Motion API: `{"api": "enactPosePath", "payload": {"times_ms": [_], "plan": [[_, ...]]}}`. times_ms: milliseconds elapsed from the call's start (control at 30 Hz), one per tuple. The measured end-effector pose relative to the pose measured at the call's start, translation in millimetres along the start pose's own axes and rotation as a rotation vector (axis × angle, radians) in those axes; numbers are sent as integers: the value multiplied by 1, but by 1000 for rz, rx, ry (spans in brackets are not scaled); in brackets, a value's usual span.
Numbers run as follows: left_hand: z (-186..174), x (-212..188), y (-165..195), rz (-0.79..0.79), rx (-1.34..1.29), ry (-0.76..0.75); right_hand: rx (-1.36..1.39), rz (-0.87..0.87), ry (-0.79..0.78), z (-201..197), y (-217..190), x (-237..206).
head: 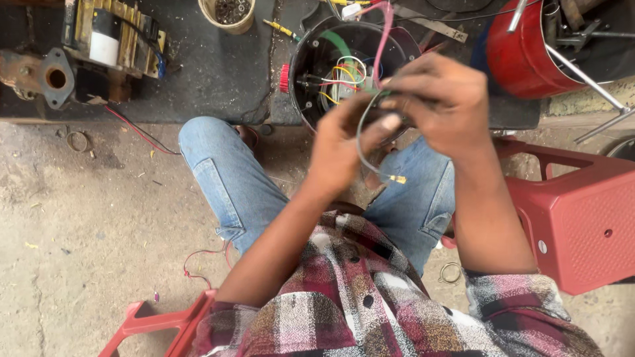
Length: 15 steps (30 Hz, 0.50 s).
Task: The person uses a cordless drill to fasten screws into a cylindrical housing containing a motor and wiring. They then attach a red plastic cap to the housing and connect a power cord to the internal terminals.
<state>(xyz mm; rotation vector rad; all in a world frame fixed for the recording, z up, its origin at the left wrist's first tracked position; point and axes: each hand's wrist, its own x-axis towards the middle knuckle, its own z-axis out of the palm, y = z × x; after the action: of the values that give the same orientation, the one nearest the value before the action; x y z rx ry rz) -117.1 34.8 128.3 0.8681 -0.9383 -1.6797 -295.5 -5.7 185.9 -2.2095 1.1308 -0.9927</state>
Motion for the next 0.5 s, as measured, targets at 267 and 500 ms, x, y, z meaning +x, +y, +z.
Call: {"api": "enactPosePath", "payload": {"times_ms": [267,500], "plan": [[-45,1,14,107,-386,184,-8,88,-80,26,-13,-9],[-54,-15,5,30,-98,78,840,729,92,34,-6,8]]}}
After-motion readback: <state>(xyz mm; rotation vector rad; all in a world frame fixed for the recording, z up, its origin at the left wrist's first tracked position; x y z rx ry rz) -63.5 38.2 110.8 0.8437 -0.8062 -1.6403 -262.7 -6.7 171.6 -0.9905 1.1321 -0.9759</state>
